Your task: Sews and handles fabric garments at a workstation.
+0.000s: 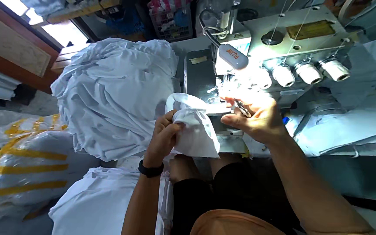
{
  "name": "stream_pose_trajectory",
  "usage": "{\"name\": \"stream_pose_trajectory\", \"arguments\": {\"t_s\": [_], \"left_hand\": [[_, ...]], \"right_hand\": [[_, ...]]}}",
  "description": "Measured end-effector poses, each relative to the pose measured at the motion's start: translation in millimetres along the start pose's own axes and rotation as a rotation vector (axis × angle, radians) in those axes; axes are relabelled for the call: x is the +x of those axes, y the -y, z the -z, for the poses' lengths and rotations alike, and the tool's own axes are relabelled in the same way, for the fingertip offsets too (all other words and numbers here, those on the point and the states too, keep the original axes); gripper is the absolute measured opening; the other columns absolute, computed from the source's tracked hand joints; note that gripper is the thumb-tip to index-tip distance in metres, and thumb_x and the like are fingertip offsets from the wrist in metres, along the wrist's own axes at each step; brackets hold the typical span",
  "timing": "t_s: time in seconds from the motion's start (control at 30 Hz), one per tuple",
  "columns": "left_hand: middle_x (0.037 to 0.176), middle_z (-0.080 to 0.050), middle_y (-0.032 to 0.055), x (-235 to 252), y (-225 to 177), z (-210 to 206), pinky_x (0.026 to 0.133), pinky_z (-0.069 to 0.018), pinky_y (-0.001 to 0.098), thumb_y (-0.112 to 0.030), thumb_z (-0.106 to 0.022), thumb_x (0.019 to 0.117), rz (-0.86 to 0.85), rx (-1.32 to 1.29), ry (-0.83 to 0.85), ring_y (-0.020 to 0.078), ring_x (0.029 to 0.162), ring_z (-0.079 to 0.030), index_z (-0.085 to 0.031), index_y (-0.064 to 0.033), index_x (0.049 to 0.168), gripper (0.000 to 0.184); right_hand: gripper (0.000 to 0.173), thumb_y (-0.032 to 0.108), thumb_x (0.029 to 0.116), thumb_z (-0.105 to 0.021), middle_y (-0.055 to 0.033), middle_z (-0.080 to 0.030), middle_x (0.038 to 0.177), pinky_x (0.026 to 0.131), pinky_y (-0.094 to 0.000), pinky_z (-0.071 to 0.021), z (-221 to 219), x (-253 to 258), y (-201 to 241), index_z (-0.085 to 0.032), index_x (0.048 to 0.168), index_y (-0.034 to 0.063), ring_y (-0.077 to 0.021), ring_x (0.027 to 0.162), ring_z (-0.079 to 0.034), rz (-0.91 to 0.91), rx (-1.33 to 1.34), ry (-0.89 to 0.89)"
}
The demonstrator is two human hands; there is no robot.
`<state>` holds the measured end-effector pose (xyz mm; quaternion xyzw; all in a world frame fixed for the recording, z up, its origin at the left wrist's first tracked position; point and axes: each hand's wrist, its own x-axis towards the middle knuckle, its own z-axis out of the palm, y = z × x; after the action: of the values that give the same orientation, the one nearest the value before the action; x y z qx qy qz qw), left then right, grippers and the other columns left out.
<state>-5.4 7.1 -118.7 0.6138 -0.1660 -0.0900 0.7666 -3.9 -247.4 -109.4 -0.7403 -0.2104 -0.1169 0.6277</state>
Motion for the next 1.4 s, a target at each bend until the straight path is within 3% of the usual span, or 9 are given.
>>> {"name": "stream_pose_trajectory", "arguments": {"t_s": [0.1, 0.2, 0.37, 0.5, 0.63, 0.73, 0.83, 0.97, 1.4], "left_hand": [[0.082, -0.071, -0.0111, -7, 0, 4, 0.061, -0.0561, 0.0188, -0.018, -0.064, 0.0926, 0.01, 0.045, 0.084, -0.0026, 0.069, -0.065, -0.071, -0.0231, 0.095, 0.009], [0.08, -0.068, -0.0094, -20, -5, 6, 0.061, -0.0543, 0.018, -0.013, -0.062, 0.0906, 0.042, 0.149, 0.137, -0.0019, 0.068, -0.063, -0.065, -0.0192, 0.096, 0.009], [0.073, -0.066, -0.0072, -51, 4, 4, 0.059, -0.0526, 0.017, -0.008, -0.06, 0.0977, 0.147, 0.257, 0.058, -0.0013, 0.062, -0.061, -0.066, -0.0108, 0.095, 0.008], [0.078, -0.068, -0.0065, -66, 18, -6, 0.062, -0.0531, 0.0186, -0.008, -0.06, 0.0988, 0.172, 0.22, -0.047, -0.001, 0.067, -0.061, -0.071, -0.0081, 0.094, 0.012], [0.105, -0.067, -0.0019, -70, 20, -13, 0.074, -0.0551, 0.0211, -0.007, -0.061, 0.0949, 0.094, 0.152, -0.131, 0.0034, 0.089, -0.063, -0.072, -0.0092, 0.085, 0.014], [0.09, -0.072, -0.0045, -73, 17, -13, 0.07, -0.0572, 0.0221, -0.009, -0.06, 0.097, 0.073, 0.036, -0.167, 0.0022, 0.078, -0.067, -0.073, -0.0127, 0.09, 0.015], [0.078, -0.069, -0.0057, -74, 14, -13, 0.065, -0.0561, 0.0207, -0.013, -0.059, 0.1007, 0.072, -0.001, -0.143, 0.0011, 0.069, -0.064, -0.07, -0.0135, 0.092, 0.014], [0.081, -0.071, -0.0047, -76, 14, -13, 0.067, -0.0564, 0.0204, -0.01, -0.059, 0.1012, 0.091, -0.006, -0.14, 0.0013, 0.071, -0.065, -0.073, -0.0099, 0.099, 0.014], [0.082, -0.072, -0.0043, -77, 16, -5, 0.066, -0.0563, 0.0189, -0.007, -0.055, 0.1015, 0.114, 0.039, -0.061, 0.0002, 0.071, -0.066, -0.075, -0.007, 0.101, 0.019]], "right_hand": [[0.047, 0.026, 0.0915, -0.076, -0.0004, -0.065, 0.101, 0.061, -0.0072, -0.042, -15, 5, -2, -0.066, 0.126, -0.0043, 0.0076, 0.07, -0.049, 0.143, -0.044, 0.133], [0.016, 0.015, 0.0944, -0.07, -0.0042, -0.065, 0.092, 0.067, -0.0126, -0.0486, -33, 2, -16, -0.071, 0.088, 0.0006, 0.0, 0.077, -0.057, 0.228, -0.037, 0.251], [0.015, 0.01, 0.0951, -0.066, 0.0012, -0.061, 0.083, 0.061, -0.0109, -0.0444, -40, -26, -22, -0.067, 0.081, 0.004, 0.0028, 0.07, -0.053, 0.064, 0.039, 0.342], [0.017, 0.02, 0.0961, -0.069, -0.0031, -0.064, 0.096, 0.065, -0.0161, -0.0488, -44, -47, -25, -0.07, 0.094, 0.0036, -0.002, 0.075, -0.057, 0.054, -0.17, 0.196], [0.055, 0.052, 0.0977, -0.062, -0.0108, -0.063, 0.098, 0.056, -0.037, -0.0474, -44, -63, -11, -0.068, 0.123, 0.0034, -0.0179, 0.07, -0.058, 0.054, -0.435, 0.046], [0.041, 0.042, 0.1028, -0.058, -0.0052, -0.062, 0.083, 0.052, -0.0297, -0.0432, -49, -70, -6, -0.067, 0.119, 0.0055, -0.0111, 0.06, -0.052, 0.135, -0.417, 0.061], [0.029, 0.026, 0.1016, -0.063, -0.0082, -0.062, 0.086, 0.053, -0.0246, -0.045, -53, -69, -7, -0.068, 0.115, 0.001, -0.0104, 0.063, -0.055, 0.287, -0.389, 0.085], [0.025, 0.021, 0.0988, -0.067, -0.0109, -0.065, 0.091, 0.053, -0.0234, -0.0449, -62, -65, -9, -0.07, 0.111, -0.0006, -0.0114, 0.065, -0.057, 0.392, -0.4, 0.08], [0.017, 0.012, 0.0981, -0.065, -0.0041, -0.064, 0.084, 0.064, -0.0121, -0.0479, -59, -58, -8, -0.071, 0.1, -0.0038, 0.0001, 0.07, -0.056, 0.199, -0.127, 0.154]]}}
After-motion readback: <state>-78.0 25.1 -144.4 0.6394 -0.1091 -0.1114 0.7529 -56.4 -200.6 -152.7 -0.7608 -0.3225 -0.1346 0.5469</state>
